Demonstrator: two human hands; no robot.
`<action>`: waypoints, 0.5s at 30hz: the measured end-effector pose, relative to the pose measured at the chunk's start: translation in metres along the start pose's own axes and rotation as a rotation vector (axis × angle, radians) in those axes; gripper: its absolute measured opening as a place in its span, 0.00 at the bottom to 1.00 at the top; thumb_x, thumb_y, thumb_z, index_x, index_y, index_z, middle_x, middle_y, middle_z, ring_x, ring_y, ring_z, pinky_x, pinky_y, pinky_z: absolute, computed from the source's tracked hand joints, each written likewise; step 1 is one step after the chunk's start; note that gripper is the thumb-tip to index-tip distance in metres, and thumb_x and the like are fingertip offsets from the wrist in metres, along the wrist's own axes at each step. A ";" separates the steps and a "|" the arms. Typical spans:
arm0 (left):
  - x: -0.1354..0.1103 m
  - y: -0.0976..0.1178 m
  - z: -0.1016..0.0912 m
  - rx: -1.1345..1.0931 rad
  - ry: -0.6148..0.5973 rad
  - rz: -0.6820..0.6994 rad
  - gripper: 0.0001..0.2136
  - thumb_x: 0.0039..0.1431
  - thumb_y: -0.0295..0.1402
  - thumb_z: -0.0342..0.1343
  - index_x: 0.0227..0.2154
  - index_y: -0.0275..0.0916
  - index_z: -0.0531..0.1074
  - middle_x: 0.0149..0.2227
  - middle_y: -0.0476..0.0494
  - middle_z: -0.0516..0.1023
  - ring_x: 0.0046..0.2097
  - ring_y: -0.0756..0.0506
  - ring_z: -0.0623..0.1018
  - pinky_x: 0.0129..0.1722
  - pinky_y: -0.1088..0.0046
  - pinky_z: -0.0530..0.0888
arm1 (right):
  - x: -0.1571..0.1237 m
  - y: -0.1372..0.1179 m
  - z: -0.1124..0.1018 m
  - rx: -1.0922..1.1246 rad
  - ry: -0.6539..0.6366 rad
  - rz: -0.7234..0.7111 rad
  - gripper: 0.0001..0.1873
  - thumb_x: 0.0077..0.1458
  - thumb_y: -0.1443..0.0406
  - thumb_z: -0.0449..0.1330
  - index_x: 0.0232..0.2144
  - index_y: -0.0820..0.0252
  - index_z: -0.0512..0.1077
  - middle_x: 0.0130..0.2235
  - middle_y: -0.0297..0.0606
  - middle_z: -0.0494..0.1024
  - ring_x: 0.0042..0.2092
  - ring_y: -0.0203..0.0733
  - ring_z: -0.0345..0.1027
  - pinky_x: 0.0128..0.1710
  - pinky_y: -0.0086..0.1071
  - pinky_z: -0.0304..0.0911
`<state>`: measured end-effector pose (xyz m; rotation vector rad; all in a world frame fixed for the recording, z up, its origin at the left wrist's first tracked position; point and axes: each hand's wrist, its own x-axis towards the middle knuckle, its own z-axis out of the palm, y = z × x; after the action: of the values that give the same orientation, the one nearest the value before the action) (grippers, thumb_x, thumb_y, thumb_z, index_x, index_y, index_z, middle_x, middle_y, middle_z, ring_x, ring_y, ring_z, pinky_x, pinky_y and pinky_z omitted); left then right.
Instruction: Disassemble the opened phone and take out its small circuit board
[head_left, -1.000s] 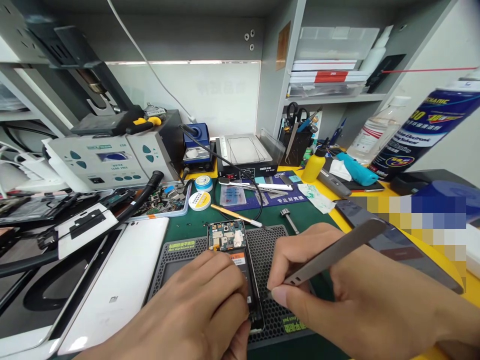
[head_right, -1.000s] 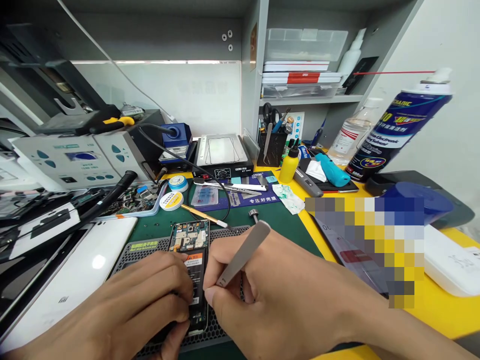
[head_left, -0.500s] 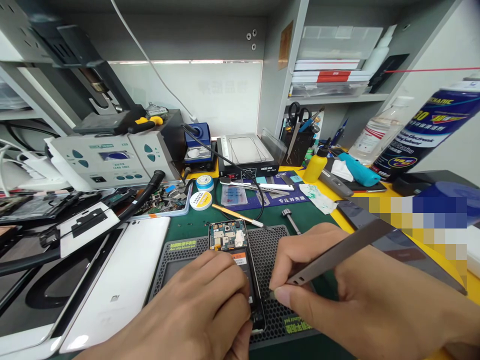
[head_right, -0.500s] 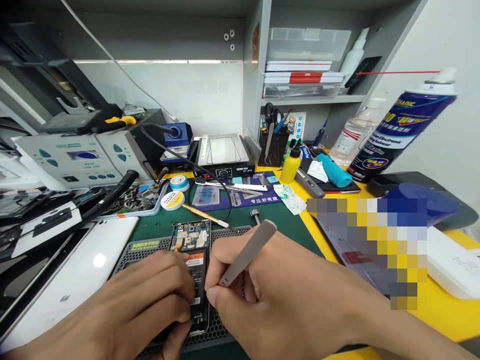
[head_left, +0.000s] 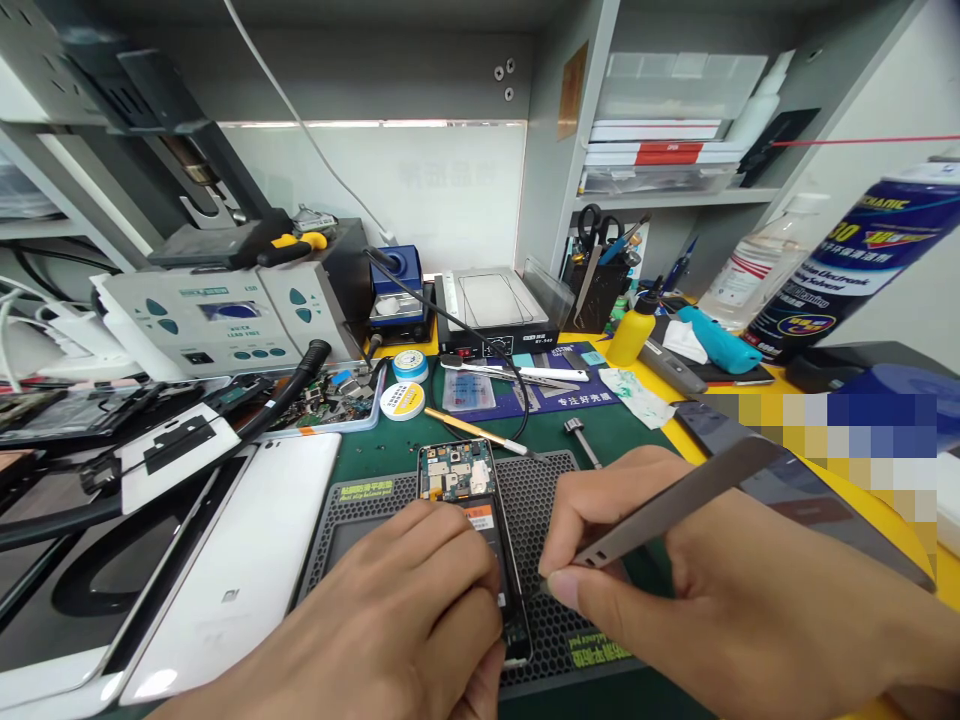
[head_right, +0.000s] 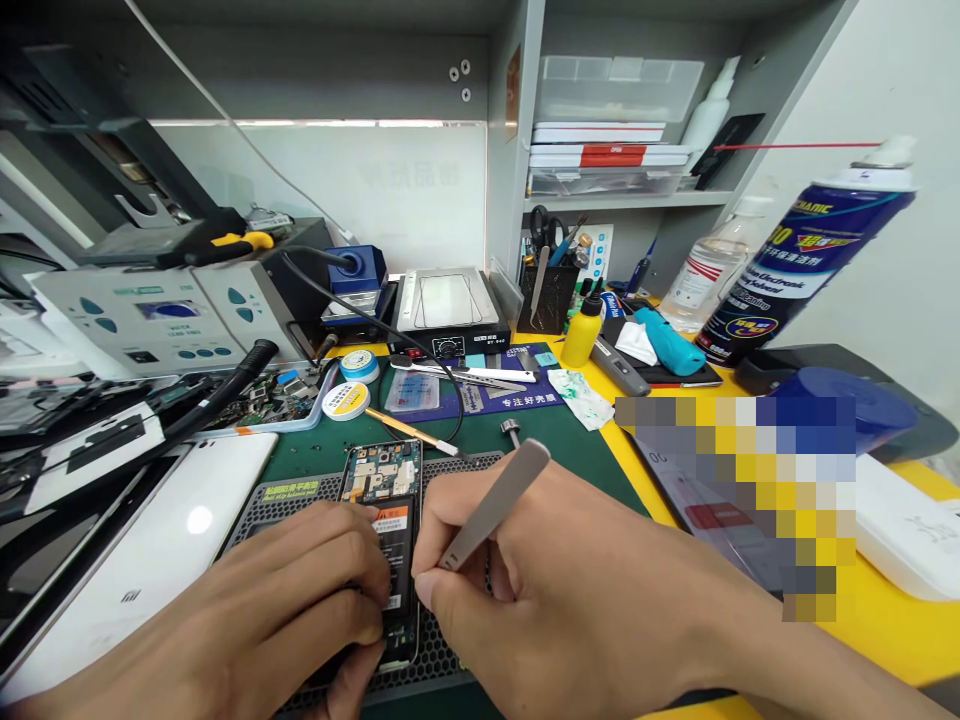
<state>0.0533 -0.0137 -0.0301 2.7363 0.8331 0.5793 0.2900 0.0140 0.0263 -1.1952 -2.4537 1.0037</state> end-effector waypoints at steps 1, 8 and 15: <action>0.001 0.000 0.000 0.007 0.001 -0.001 0.08 0.62 0.21 0.57 0.35 0.40 0.67 0.40 0.50 0.71 0.46 0.46 0.71 0.57 0.61 0.68 | 0.000 0.000 0.000 -0.004 0.001 0.003 0.08 0.55 0.71 0.56 0.28 0.53 0.66 0.28 0.26 0.75 0.31 0.36 0.71 0.23 0.24 0.59; 0.001 0.000 0.001 0.029 -0.003 0.011 0.07 0.63 0.21 0.57 0.34 0.39 0.68 0.37 0.49 0.70 0.42 0.46 0.70 0.51 0.62 0.70 | 0.000 0.000 -0.001 0.006 -0.031 -0.008 0.08 0.55 0.72 0.56 0.28 0.53 0.66 0.28 0.25 0.75 0.30 0.35 0.71 0.24 0.25 0.60; 0.004 0.002 -0.003 -0.065 0.031 -0.055 0.09 0.62 0.20 0.55 0.36 0.42 0.71 0.40 0.51 0.74 0.44 0.48 0.74 0.55 0.65 0.72 | 0.001 -0.002 0.000 -0.039 0.005 -0.037 0.08 0.54 0.73 0.57 0.27 0.54 0.66 0.27 0.26 0.76 0.30 0.35 0.72 0.23 0.23 0.59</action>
<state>0.0559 -0.0129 -0.0257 2.6437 0.8775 0.6286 0.2888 0.0138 0.0275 -1.1585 -2.4936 0.9458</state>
